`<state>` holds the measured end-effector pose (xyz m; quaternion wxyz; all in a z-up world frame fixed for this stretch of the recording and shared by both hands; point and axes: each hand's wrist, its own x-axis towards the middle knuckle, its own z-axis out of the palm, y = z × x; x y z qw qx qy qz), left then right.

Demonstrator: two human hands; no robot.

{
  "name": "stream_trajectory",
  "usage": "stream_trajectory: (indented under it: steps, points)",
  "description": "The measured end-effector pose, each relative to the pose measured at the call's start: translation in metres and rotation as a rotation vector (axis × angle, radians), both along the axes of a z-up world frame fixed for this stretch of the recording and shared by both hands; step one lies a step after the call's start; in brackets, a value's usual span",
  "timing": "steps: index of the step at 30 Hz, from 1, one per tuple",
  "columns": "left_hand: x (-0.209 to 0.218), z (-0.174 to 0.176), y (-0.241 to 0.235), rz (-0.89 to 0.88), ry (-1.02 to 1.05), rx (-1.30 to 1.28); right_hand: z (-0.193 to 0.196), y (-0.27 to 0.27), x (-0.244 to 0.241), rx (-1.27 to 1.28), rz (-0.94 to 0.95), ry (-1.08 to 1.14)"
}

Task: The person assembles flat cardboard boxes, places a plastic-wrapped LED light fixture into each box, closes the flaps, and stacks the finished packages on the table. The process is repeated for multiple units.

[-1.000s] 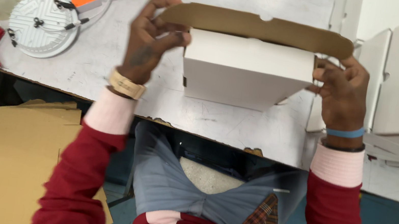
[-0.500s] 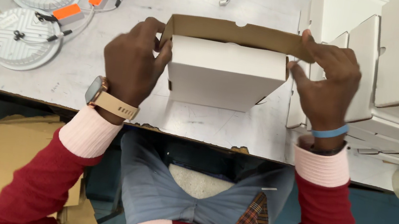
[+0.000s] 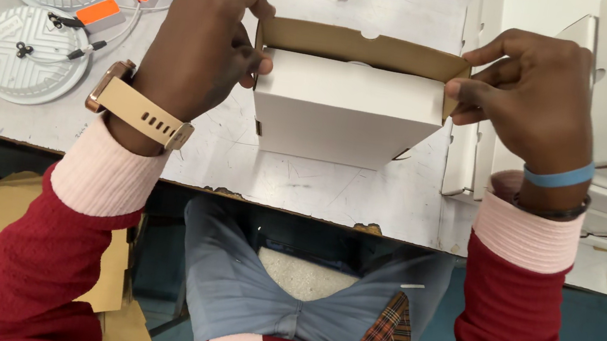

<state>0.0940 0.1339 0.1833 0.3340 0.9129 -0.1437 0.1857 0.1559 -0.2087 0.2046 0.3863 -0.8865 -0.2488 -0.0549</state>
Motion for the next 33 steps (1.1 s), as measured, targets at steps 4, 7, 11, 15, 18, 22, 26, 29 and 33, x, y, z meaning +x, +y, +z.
stream_trajectory:
  steps: [4, 7, 11, 15, 18, 22, 26, 29, 33]
  points:
    - [0.002, 0.001, 0.004, -0.008, 0.026, 0.066, -0.009, -0.006, 0.001, 0.027, 0.046, 0.016]
    - [0.002, 0.0, 0.003, 0.074, 0.083, 0.2, -0.023, -0.002, -0.002, -0.069, 0.011, -0.108]
    - [-0.001, -0.003, 0.001, -0.008, -0.109, 0.345, -0.029, 0.0, -0.012, -0.142, -0.057, -0.173]
    - [0.0, -0.029, -0.004, -0.217, -0.116, 0.142, -0.034, 0.002, -0.014, -0.109, 0.132, -0.274]
    - [0.008, -0.046, -0.003, -0.308, -0.174, -0.096, -0.047, 0.016, -0.011, 0.006, 0.252, -0.336]
    - [0.015, -0.062, 0.002, -0.302, -0.145, -0.212, -0.078, 0.025, -0.004, 0.204, 0.161, -0.346]
    - [0.023, -0.089, -0.001, -0.281, -0.327, -0.211, -0.115, 0.024, 0.013, 0.254, 0.142, -0.546]
    - [0.027, -0.114, -0.011, -0.246, -0.486, -0.242, -0.148, 0.039, 0.018, 0.422, 0.116, -0.808]
    - [0.035, -0.128, -0.02, -0.166, -0.593, -0.317, -0.161, 0.045, 0.019, 0.467, 0.034, -0.81]
